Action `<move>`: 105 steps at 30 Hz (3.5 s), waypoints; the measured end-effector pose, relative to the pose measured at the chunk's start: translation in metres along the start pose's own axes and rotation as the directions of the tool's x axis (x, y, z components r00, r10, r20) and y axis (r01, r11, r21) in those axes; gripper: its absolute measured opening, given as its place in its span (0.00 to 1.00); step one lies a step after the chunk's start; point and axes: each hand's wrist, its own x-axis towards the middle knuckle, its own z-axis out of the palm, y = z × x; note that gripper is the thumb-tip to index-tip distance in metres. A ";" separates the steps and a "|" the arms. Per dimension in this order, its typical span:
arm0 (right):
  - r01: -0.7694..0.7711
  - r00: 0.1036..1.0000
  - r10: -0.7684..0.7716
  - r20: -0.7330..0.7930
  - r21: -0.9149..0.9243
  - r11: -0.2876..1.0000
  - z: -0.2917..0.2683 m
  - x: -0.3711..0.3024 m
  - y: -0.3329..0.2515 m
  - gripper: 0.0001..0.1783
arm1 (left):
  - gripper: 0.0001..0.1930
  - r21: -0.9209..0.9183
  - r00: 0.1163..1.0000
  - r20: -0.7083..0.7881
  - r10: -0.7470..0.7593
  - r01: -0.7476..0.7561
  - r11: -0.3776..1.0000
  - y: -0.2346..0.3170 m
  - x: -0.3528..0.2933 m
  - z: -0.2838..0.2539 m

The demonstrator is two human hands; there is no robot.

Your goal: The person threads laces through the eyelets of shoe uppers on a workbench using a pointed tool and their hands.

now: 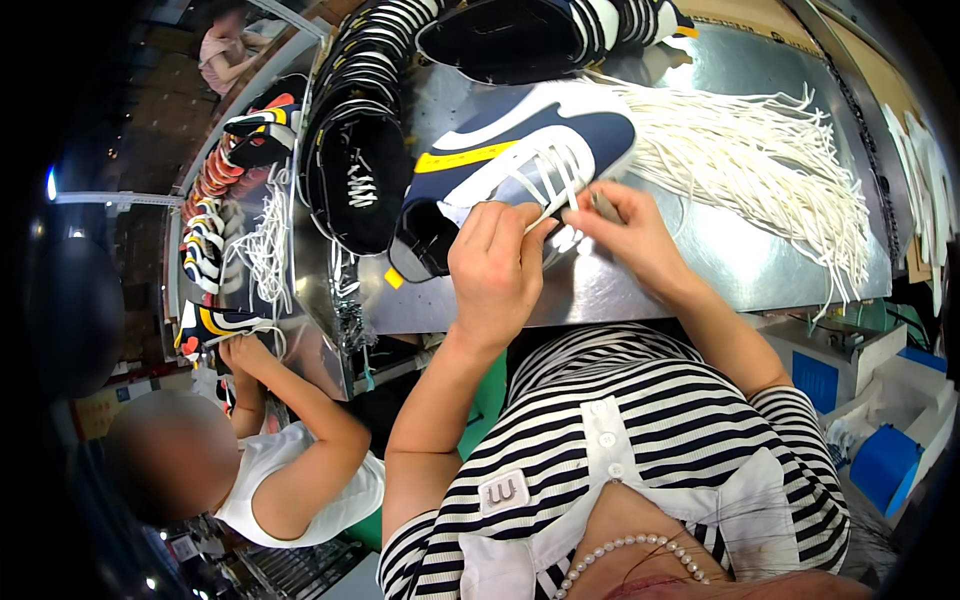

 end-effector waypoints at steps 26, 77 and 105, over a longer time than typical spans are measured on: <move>0.473 0.832 -0.547 0.094 -0.635 0.611 -0.055 0.075 0.073 0.12 | 0.14 -0.076 0.654 0.597 -0.464 0.623 0.779 -0.064 -0.008 0.078; 0.413 0.896 -0.010 0.443 -0.826 0.383 0.120 -0.104 -0.033 0.07 | 0.07 0.121 0.995 0.068 0.078 -0.086 0.989 0.036 -0.160 -0.107; 0.554 0.772 -0.514 -0.374 -0.002 0.833 -0.094 0.096 -0.030 0.11 | 0.07 -0.104 0.924 0.378 0.051 -0.012 0.994 -0.069 -0.073 -0.002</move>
